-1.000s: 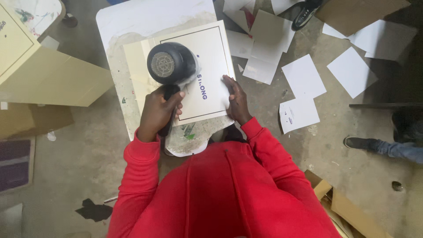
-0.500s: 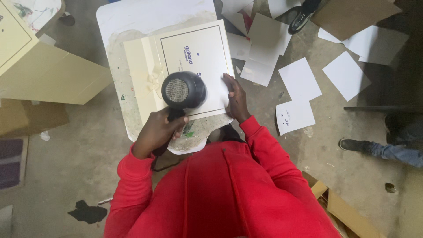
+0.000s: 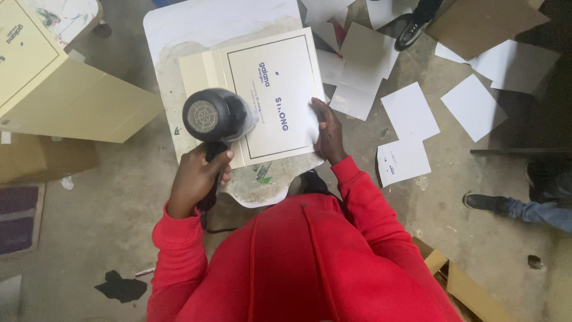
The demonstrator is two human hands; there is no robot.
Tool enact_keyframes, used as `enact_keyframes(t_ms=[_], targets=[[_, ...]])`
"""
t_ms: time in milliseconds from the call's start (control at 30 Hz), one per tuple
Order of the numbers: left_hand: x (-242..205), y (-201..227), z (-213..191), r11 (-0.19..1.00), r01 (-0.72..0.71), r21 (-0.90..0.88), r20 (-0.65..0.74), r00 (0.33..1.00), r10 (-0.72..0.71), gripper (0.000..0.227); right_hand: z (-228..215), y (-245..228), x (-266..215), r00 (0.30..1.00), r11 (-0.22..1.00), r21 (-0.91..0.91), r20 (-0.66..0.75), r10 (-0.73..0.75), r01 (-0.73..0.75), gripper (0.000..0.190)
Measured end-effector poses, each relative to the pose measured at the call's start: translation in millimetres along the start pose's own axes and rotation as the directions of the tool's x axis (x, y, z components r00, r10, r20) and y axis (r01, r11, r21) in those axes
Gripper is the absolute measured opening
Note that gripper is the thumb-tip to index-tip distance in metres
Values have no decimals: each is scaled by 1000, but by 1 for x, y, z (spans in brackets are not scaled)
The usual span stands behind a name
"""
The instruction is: The person uses a heat gun to apply heat to the surface of a white cardboard box labeled 'galana S11.ONG'. The person moves the heat gun back and forth over the box's surface while holding it steady with the other hand.
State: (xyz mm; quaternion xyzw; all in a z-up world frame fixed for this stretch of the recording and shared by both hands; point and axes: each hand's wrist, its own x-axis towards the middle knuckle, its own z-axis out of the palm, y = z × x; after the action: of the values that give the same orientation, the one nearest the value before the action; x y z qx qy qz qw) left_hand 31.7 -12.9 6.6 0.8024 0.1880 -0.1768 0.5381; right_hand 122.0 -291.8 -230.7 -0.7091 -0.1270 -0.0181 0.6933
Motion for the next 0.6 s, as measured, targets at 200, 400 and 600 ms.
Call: enact_keyframes(t_ms=[200, 400, 600], targets=[[26, 27, 16, 993, -108, -40, -65, 992, 105, 42, -7, 14, 1, 999, 999, 16, -23, -37, 38, 101], [50, 29, 26, 989, -133, -66, -28, 991, 131, 42, -17, 21, 5, 998, 999, 24, -41, -45, 46, 101], [38, 25, 40, 998, -56, 26, 252, 967, 48, 44, -24, 22, 8, 999, 998, 60, -31, -33, 35, 105]])
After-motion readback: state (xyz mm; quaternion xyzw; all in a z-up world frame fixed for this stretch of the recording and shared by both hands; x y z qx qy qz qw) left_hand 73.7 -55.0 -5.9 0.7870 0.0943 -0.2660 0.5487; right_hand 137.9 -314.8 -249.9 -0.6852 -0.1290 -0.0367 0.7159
